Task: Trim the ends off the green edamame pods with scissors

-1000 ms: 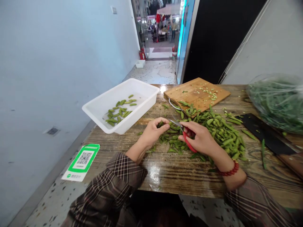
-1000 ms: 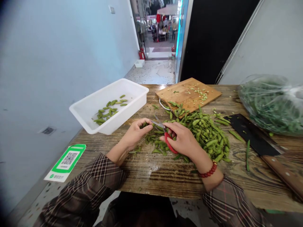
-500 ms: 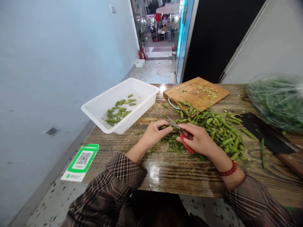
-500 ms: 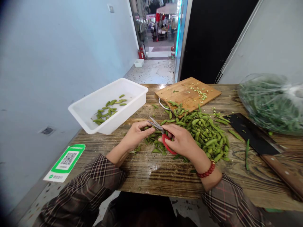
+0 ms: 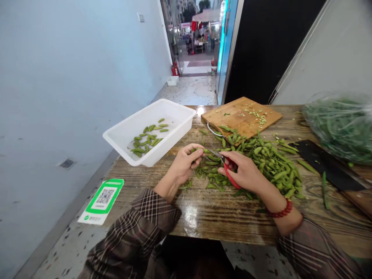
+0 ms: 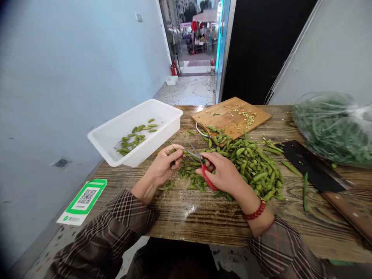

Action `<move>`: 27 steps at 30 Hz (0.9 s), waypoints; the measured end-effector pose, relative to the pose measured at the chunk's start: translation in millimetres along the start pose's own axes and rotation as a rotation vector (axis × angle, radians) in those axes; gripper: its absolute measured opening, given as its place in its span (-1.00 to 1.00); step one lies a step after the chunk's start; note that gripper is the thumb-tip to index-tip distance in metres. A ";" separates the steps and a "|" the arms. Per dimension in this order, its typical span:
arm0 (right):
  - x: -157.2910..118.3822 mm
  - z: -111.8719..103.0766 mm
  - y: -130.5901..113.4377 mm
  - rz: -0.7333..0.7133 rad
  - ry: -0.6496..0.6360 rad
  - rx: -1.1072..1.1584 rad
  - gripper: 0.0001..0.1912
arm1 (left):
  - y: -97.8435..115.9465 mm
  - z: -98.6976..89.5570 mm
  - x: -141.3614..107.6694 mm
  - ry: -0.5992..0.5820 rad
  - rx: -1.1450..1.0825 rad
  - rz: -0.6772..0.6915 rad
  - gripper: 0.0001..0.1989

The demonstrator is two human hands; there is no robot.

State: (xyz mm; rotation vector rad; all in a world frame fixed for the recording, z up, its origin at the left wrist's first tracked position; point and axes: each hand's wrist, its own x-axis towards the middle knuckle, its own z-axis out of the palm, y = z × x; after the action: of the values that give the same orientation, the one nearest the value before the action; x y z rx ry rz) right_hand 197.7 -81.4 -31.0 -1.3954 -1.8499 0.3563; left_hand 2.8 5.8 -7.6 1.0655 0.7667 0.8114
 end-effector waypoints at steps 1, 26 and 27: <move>-0.2 0.4 0.2 -0.003 -0.002 -0.002 -0.55 | 0.4 0.1 -0.2 -0.009 -0.030 -0.005 -0.70; -0.7 -0.2 -0.9 -0.005 0.081 0.012 -0.64 | -1.0 3.2 -0.1 -0.037 -0.093 0.000 -0.81; -0.2 -1.2 -1.0 0.015 0.113 -0.001 -0.64 | 0.0 1.6 0.6 -0.031 -0.114 0.002 -0.84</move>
State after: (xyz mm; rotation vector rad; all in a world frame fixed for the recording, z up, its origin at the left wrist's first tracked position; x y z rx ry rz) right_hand 197.8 -82.2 -29.6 -1.4019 -1.7496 0.2780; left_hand 4.5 5.6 -7.2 0.9755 0.6853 0.8290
